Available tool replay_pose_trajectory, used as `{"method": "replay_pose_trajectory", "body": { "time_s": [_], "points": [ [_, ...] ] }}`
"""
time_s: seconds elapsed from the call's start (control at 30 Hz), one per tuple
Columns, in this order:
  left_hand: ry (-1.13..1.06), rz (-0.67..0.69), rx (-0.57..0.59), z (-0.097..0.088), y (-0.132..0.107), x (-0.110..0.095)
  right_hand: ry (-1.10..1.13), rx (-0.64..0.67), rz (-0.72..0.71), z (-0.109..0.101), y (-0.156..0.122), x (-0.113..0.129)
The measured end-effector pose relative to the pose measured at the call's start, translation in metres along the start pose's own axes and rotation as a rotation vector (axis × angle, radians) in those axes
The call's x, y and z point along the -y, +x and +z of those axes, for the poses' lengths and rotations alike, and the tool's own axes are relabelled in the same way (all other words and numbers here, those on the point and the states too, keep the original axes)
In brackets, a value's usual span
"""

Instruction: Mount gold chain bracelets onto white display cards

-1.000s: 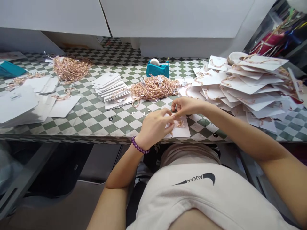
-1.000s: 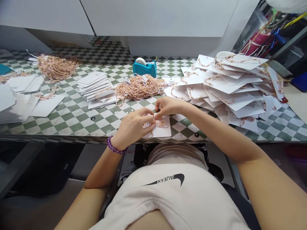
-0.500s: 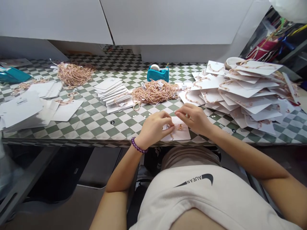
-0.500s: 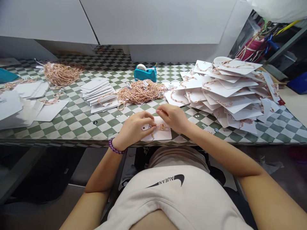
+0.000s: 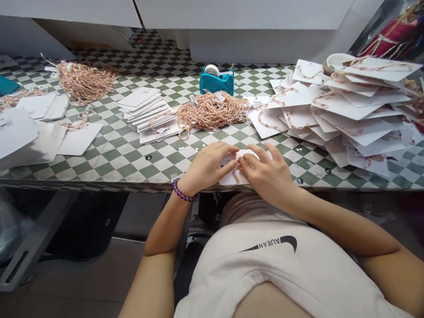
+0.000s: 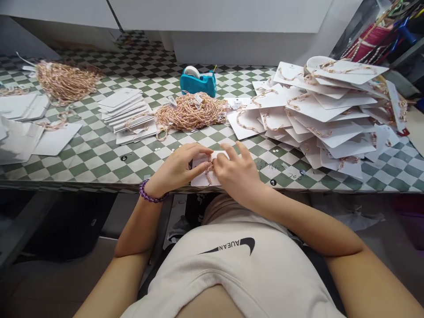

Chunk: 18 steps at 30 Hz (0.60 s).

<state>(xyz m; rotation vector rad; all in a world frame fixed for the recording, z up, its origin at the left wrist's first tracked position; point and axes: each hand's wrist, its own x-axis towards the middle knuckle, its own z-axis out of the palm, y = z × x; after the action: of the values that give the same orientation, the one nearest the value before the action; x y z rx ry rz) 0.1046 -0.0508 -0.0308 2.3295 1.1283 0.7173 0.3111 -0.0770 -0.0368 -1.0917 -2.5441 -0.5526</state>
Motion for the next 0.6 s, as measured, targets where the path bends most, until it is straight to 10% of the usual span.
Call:
{"method": "replay_pose_trajectory", "body": {
  "time_s": [0.27, 0.47, 0.6],
  "points": [
    [-0.006, -0.008, -0.074, 0.0, -0.001, 0.0, 0.483, 0.092, 0.262, 0.004, 0.002, -0.014],
    [-0.087, -0.053, -0.316, -0.001, -0.002, 0.011, 0.358, 0.029, -0.163, -0.014, -0.026, -0.003],
    [-0.132, -0.061, -0.429, -0.002, -0.001, 0.014, 0.538, -0.172, -0.133, -0.047, -0.033, -0.014]
  ]
}}
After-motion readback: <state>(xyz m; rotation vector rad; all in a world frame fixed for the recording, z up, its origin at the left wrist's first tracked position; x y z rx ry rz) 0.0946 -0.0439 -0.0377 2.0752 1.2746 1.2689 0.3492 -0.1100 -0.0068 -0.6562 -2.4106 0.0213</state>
